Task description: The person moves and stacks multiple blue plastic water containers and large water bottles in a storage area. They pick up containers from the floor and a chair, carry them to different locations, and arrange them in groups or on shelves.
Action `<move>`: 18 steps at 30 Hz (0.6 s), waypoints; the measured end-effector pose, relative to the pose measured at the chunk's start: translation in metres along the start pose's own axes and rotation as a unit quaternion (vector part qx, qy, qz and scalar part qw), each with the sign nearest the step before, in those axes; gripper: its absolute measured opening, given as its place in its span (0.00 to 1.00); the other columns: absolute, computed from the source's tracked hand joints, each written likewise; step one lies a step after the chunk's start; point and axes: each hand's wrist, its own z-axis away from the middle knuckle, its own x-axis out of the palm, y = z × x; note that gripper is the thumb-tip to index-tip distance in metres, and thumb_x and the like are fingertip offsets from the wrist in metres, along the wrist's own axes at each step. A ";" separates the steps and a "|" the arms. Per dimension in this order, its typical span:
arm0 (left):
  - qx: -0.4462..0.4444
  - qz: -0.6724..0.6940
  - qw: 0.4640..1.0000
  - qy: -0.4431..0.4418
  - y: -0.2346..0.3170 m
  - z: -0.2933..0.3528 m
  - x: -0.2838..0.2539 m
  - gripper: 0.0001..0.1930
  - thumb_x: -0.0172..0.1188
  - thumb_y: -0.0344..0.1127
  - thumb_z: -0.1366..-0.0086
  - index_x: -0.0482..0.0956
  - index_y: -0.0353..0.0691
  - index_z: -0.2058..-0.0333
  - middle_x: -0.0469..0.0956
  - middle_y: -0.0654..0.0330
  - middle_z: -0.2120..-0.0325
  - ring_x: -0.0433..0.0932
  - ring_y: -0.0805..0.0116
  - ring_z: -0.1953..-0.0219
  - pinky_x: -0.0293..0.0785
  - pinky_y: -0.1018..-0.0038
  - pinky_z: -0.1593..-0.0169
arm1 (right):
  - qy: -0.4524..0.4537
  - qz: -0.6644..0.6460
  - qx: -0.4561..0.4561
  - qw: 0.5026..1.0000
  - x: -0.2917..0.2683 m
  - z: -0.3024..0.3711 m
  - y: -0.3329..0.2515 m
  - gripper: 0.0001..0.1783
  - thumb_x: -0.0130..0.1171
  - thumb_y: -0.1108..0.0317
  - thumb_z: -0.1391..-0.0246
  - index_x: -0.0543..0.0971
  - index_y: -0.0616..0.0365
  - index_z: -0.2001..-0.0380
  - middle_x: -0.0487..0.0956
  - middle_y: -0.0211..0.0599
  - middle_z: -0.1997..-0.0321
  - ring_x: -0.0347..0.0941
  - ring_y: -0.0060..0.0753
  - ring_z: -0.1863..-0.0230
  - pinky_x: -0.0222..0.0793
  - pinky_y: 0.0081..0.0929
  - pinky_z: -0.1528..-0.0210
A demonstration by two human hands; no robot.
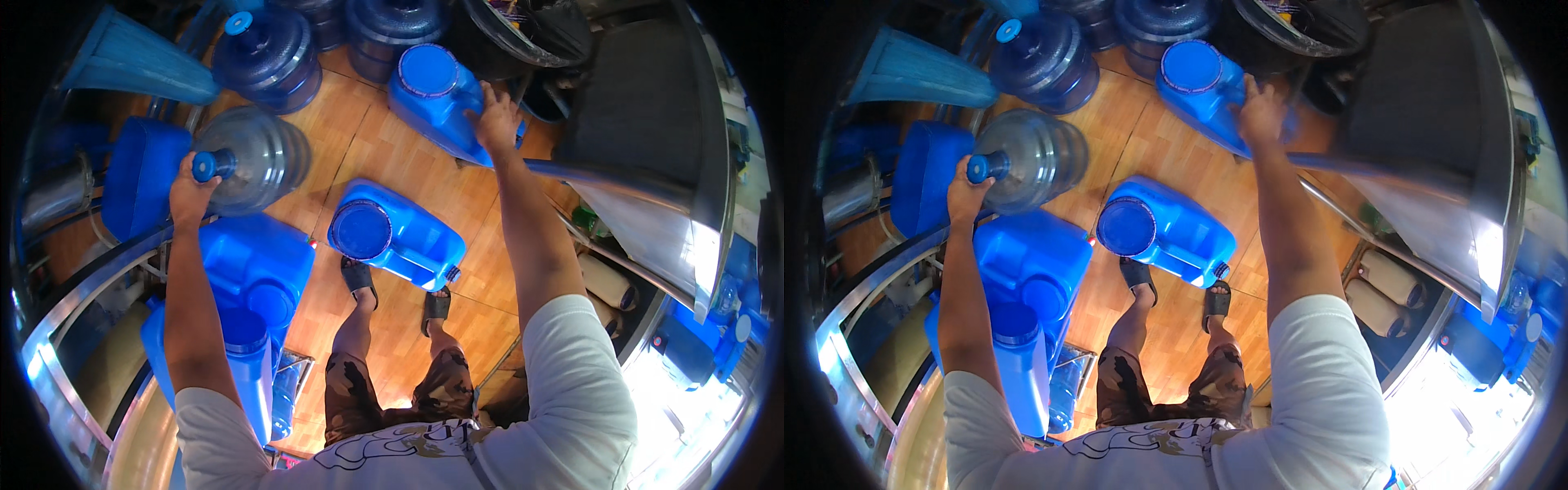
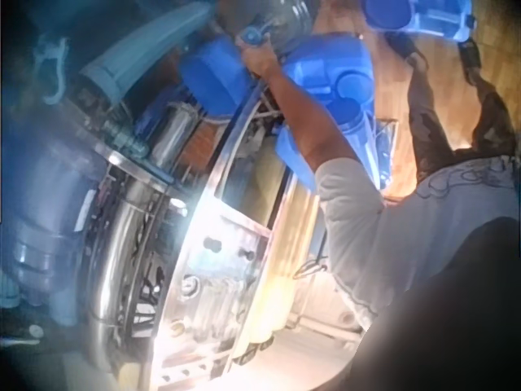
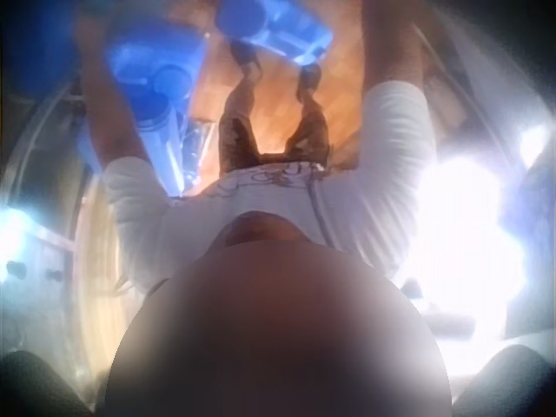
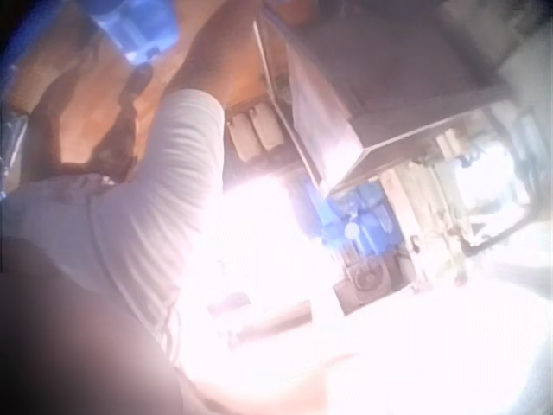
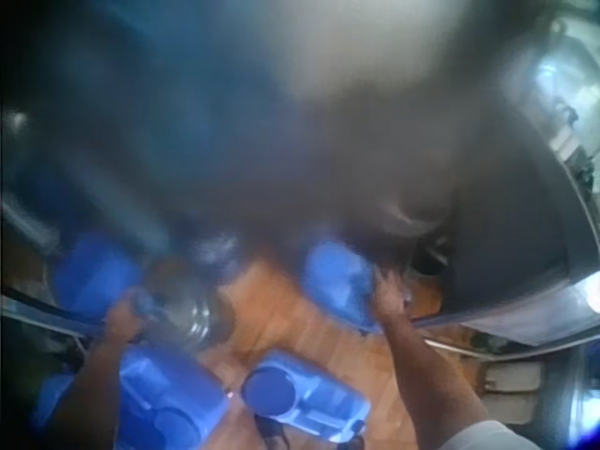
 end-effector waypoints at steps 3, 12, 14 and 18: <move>-0.078 -0.053 0.995 0.034 -0.013 -0.006 -0.009 0.39 0.72 0.40 0.45 0.63 0.47 0.36 0.78 0.50 0.48 0.78 0.50 0.46 0.74 0.61 0.44 | -0.192 -0.100 -0.065 0.974 -0.013 0.065 -0.019 0.26 0.68 0.56 0.52 0.79 0.55 0.50 0.76 0.52 0.50 0.70 0.54 0.43 0.67 0.45 0.43; -0.058 0.133 0.978 -0.151 0.079 0.186 0.134 0.50 0.71 0.52 0.44 0.54 0.25 0.34 0.59 0.40 0.34 0.60 0.47 0.32 0.55 0.61 0.30 | -0.438 -0.102 -0.125 0.884 0.003 0.244 -0.041 0.24 0.61 0.49 0.47 0.78 0.49 0.50 0.84 0.45 0.65 0.82 0.48 0.61 0.73 0.46 0.55; -0.347 0.418 0.708 -0.451 0.124 0.246 0.174 0.51 0.69 0.58 0.42 0.48 0.50 0.29 0.72 0.54 0.49 0.79 0.64 0.55 0.79 0.72 0.60 | -0.386 -0.091 -0.122 0.910 0.007 0.215 -0.030 0.22 0.61 0.52 0.47 0.77 0.48 0.51 0.84 0.43 0.68 0.82 0.48 0.63 0.74 0.46 0.57; -0.275 0.605 0.622 -0.415 0.215 0.236 0.242 0.53 0.59 0.65 0.37 0.33 0.55 0.27 0.44 0.54 0.27 0.62 0.46 0.33 0.60 0.50 0.34 | -0.345 -0.035 -0.127 0.929 0.000 0.159 -0.015 0.23 0.64 0.54 0.48 0.76 0.46 0.49 0.84 0.42 0.63 0.81 0.46 0.59 0.72 0.47 0.52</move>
